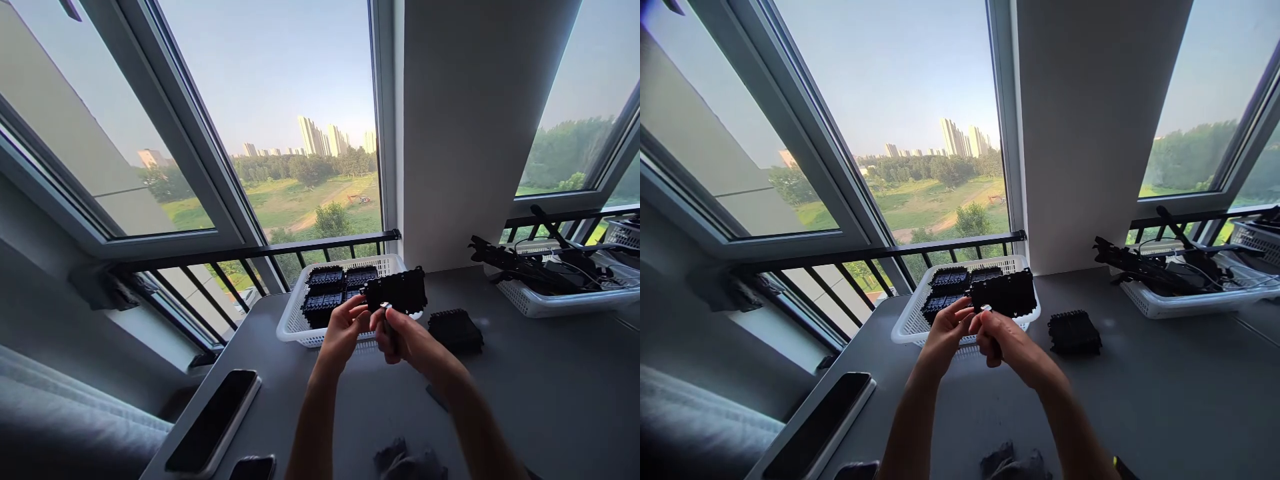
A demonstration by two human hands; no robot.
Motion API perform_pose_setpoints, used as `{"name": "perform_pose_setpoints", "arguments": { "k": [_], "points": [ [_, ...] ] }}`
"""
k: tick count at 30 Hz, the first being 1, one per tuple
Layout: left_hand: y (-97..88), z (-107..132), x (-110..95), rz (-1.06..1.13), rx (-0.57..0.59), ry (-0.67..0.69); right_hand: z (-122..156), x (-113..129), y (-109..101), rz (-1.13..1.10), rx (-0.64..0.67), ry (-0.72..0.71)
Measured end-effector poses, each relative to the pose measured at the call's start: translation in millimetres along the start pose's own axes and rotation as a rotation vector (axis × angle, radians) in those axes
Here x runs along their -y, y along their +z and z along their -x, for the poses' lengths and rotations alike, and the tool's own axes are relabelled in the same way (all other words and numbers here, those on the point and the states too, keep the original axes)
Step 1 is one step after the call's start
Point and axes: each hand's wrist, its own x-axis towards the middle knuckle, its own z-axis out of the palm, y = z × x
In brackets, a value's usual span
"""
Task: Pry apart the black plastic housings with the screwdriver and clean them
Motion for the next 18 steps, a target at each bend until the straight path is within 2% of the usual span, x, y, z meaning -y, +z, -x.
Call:
{"name": "perform_pose_setpoints", "arguments": {
  "k": [5,12,18],
  "points": [
    [-6.2,-2.8,6.5,-0.028,-0.019,0.025,-16.6,-12.8,8.9,-0.135,-0.019,0.076],
    [-9.5,-4.1,10.6,-0.043,-0.005,0.037,-15.7,-8.8,8.0,-0.297,0.064,0.157],
    [-12.4,-5.2,15.6,-0.077,0.034,0.079,-17.5,-10.9,4.7,-0.347,0.055,0.189]
  ]
}}
